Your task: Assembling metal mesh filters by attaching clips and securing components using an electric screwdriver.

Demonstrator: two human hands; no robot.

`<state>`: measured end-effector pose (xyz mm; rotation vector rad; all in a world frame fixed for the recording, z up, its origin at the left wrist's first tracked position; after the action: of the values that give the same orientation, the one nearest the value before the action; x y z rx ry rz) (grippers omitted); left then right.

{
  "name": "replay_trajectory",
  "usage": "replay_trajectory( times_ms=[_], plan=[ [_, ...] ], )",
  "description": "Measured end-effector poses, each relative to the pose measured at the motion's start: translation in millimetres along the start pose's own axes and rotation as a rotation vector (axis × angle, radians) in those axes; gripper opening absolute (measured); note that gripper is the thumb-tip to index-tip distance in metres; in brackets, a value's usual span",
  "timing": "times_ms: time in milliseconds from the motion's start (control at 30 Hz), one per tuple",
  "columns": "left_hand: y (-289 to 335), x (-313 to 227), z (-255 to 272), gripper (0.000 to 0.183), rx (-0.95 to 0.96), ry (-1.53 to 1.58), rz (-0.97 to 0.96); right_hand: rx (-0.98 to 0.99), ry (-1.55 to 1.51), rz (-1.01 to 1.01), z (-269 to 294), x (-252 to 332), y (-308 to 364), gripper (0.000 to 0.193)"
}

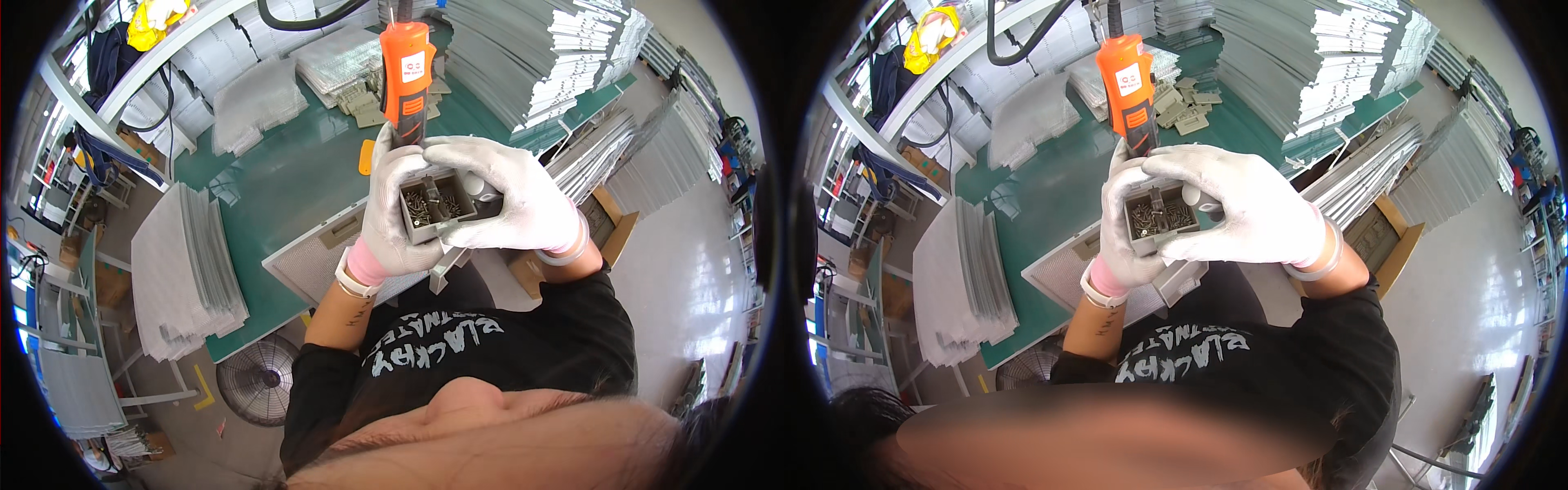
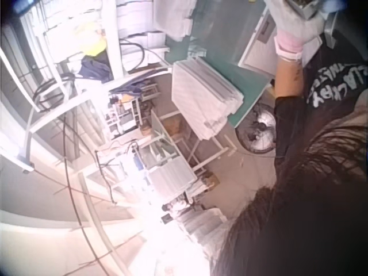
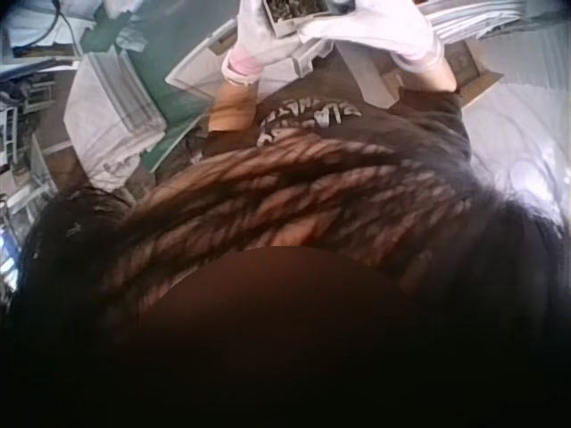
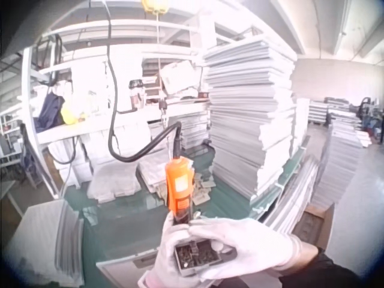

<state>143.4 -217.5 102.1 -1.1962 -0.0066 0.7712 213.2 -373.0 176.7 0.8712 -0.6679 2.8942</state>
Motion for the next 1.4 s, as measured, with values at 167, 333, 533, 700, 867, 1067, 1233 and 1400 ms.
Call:
replay_trajectory(
  times_ms=[167,333,533,700,867,1067,1233,1400],
  plan=[
    [-0.9,-2.8,-0.6,0.079,-0.070,0.005,0.026,0.010,0.040,0.045,2.4,2.1,-1.3,0.063],
    [0.3,-2.9,-1.6,0.082,0.042,0.007,0.013,0.012,0.054,0.106,5.2,6.0,-3.1,0.046],
    [11.2,-1.3,-9.2,0.083,-0.010,0.066,0.154,0.123,-0.011,0.184,6.2,-0.4,-2.0,0.040],
    [4.4,-4.8,-3.9,0.083,0.044,-0.024,0.039,0.017,-0.091,0.087,7.5,6.5,2.2,0.037],
    [4.5,-9.9,-0.7,0.081,0.026,-0.082,0.034,0.045,0.023,0.094,2.6,7.0,0.7,0.043],
    [3.6,-12.2,-4.5,0.078,0.026,-0.071,0.045,0.048,0.084,0.212,4.9,8.8,0.1,0.038],
    [-5.8,-20.8,-6.2,0.079,0.003,-0.153,0.049,0.139,0.182,0.191,16.4,24.3,1.6,0.034],
    [-5.0,-22.8,-21.1,0.081,0.011,-0.215,0.076,0.312,0.156,-0.016,27.1,26.1,1.9,0.022]
  ],
)
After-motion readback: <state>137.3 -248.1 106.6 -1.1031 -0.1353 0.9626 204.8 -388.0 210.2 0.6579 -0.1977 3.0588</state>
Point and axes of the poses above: each hand's wrist, its own y-axis away from the middle knuckle, its own z-axis out of the back of the hand, x = y × z, the point moved 4 cm from there along -y, towards the middle knuckle, and after that the axes turned 8 degrees about x, right-handed, at the moved point
